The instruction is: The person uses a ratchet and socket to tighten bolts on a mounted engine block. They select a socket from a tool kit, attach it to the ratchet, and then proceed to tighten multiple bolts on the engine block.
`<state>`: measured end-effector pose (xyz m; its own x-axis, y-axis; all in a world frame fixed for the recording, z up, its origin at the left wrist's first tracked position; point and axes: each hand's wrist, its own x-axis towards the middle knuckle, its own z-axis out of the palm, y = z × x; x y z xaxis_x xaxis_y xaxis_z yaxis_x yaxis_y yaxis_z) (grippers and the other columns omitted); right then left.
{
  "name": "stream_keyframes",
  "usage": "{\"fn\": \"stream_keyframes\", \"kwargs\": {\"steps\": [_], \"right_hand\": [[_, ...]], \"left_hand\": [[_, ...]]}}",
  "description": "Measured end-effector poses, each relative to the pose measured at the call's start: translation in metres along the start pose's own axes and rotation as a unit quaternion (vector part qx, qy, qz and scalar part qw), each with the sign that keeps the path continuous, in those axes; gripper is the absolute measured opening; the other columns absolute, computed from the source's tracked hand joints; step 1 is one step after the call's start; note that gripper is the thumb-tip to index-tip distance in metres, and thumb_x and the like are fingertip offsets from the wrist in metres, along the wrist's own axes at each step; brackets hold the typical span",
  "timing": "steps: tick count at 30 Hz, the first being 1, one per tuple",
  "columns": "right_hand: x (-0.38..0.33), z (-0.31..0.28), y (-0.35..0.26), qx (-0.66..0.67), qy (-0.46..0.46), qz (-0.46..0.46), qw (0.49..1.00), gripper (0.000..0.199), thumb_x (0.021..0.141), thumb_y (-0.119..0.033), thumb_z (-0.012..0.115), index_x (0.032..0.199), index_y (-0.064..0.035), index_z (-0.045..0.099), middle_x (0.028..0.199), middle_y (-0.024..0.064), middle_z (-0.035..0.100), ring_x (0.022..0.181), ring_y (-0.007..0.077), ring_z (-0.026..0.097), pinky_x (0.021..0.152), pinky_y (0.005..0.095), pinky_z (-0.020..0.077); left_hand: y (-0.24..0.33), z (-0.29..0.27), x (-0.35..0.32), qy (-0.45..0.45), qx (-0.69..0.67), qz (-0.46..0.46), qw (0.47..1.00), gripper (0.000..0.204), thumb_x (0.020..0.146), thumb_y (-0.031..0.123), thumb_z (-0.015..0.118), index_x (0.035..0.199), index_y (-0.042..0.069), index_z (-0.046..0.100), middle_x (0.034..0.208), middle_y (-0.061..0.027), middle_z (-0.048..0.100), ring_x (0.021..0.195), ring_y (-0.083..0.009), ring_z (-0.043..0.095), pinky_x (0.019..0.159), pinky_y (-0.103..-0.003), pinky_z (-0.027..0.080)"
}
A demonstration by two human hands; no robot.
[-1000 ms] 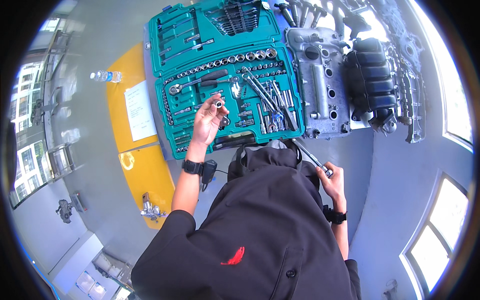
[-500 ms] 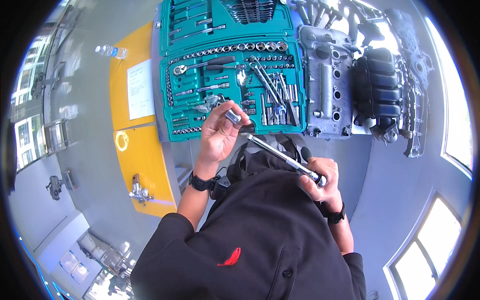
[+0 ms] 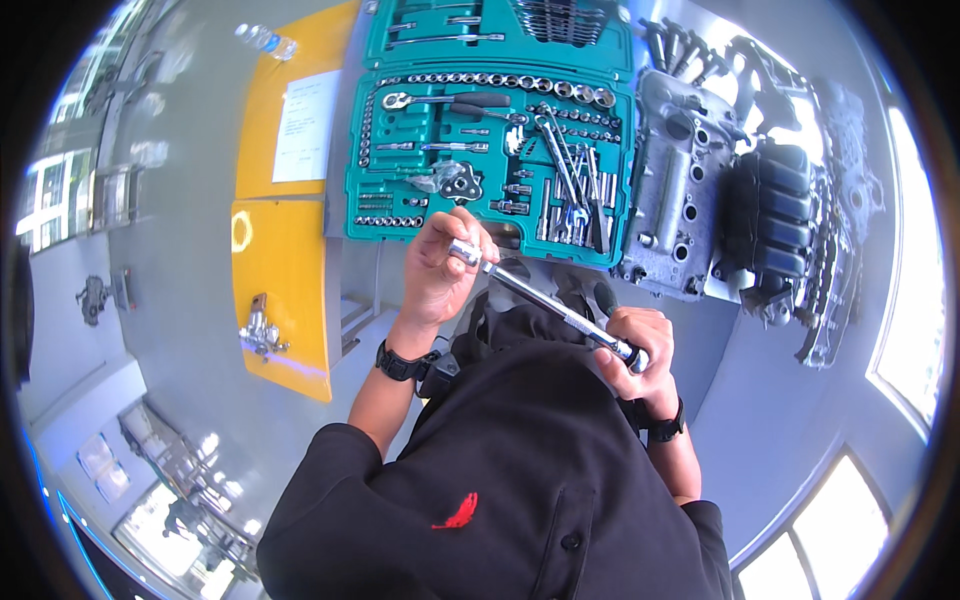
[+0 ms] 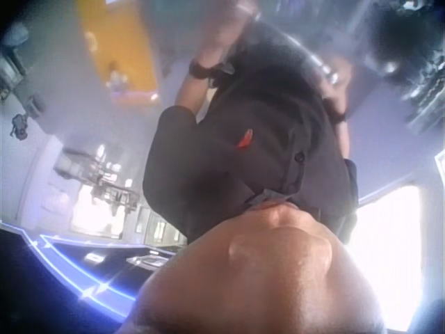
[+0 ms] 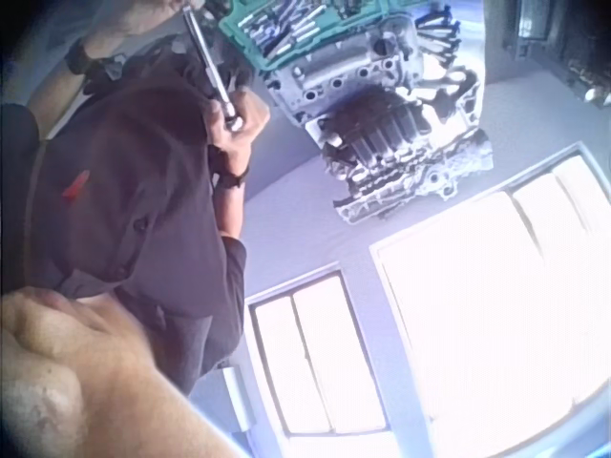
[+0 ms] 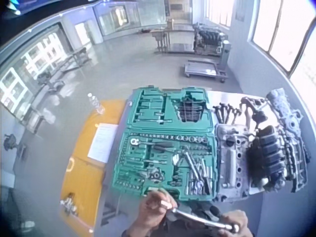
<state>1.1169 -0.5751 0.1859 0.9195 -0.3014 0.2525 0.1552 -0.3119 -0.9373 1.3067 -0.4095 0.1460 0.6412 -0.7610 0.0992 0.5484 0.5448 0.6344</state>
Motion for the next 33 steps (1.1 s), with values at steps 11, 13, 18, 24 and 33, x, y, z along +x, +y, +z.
{"fn": "stream_keyframes", "kwargs": {"steps": [11, 13, 18, 24, 33], "right_hand": [[-0.013, -0.018, 0.027, -0.101, -0.019, -0.128, 0.986, 0.024, 0.071, -0.023, 0.062, 0.066, -0.0015, 0.053, 0.061, 0.0114, 0.051, 0.058, 0.0233, 0.049, 0.055, 0.0358, 0.0354], [-0.005, -0.026, 0.027, -0.075, -0.167, -0.129, 0.975, 0.03, 0.075, -0.024, 0.061, 0.061, -0.0022, 0.045, 0.053, 0.0107, 0.041, 0.045, 0.0251, 0.042, 0.046, 0.0371, 0.0273], [-0.027, -0.009, 0.044, 0.019, -0.311, -0.16, 0.937, 0.038, 0.082, -0.029, 0.059, 0.062, -0.0007, 0.045, 0.05, 0.0078, 0.037, 0.046, 0.0174, 0.034, 0.046, 0.0341, 0.0246], [-0.05, 0.006, 0.027, 0.092, -0.419, -0.172, 0.887, 0.034, 0.078, -0.025, 0.063, 0.061, -0.0019, 0.046, 0.05, 0.0103, 0.042, 0.043, 0.0243, 0.043, 0.044, 0.0357, 0.0296], [-0.09, 0.004, -0.001, 0.095, -0.425, -0.223, 0.872, 0.035, 0.079, -0.024, 0.062, 0.059, -0.0015, 0.043, 0.046, 0.0089, 0.04, 0.039, 0.0216, 0.04, 0.041, 0.0334, 0.0292]], "left_hand": [[-0.039, 0.066, -0.075, 0.195, -0.111, 0.119, 0.967, 0.025, 0.091, 0.026, 0.051, 0.105, 0.006, 0.046, 0.084, -0.0093, 0.055, 0.092, -0.0281, 0.059, 0.085, -0.041, 0.046], [-0.062, 0.085, -0.08, 0.178, -0.17, 0.196, 0.949, 0.024, 0.092, 0.027, 0.048, 0.108, 0.008, 0.045, 0.083, -0.006, 0.052, 0.091, -0.026, 0.059, 0.085, -0.039, 0.046], [-0.102, 0.124, -0.134, 0.313, -0.146, 0.41, 0.844, 0.022, 0.093, 0.026, 0.047, 0.109, 0.011, 0.046, 0.088, -0.0037, 0.052, 0.093, -0.0245, 0.059, 0.088, -0.038, 0.046], [-0.132, 0.159, -0.19, 0.417, -0.099, 0.551, 0.716, 0.021, 0.094, 0.021, 0.045, 0.113, 0.011, 0.044, 0.093, -0.0021, 0.053, 0.103, -0.024, 0.057, 0.097, -0.037, 0.042], [-0.144, 0.183, -0.214, 0.426, -0.049, 0.613, 0.664, 0.027, 0.095, 0.026, 0.042, 0.117, 0.01, 0.045, 0.091, -0.0016, 0.053, 0.097, -0.0217, 0.06, 0.092, -0.037, 0.046]]}}
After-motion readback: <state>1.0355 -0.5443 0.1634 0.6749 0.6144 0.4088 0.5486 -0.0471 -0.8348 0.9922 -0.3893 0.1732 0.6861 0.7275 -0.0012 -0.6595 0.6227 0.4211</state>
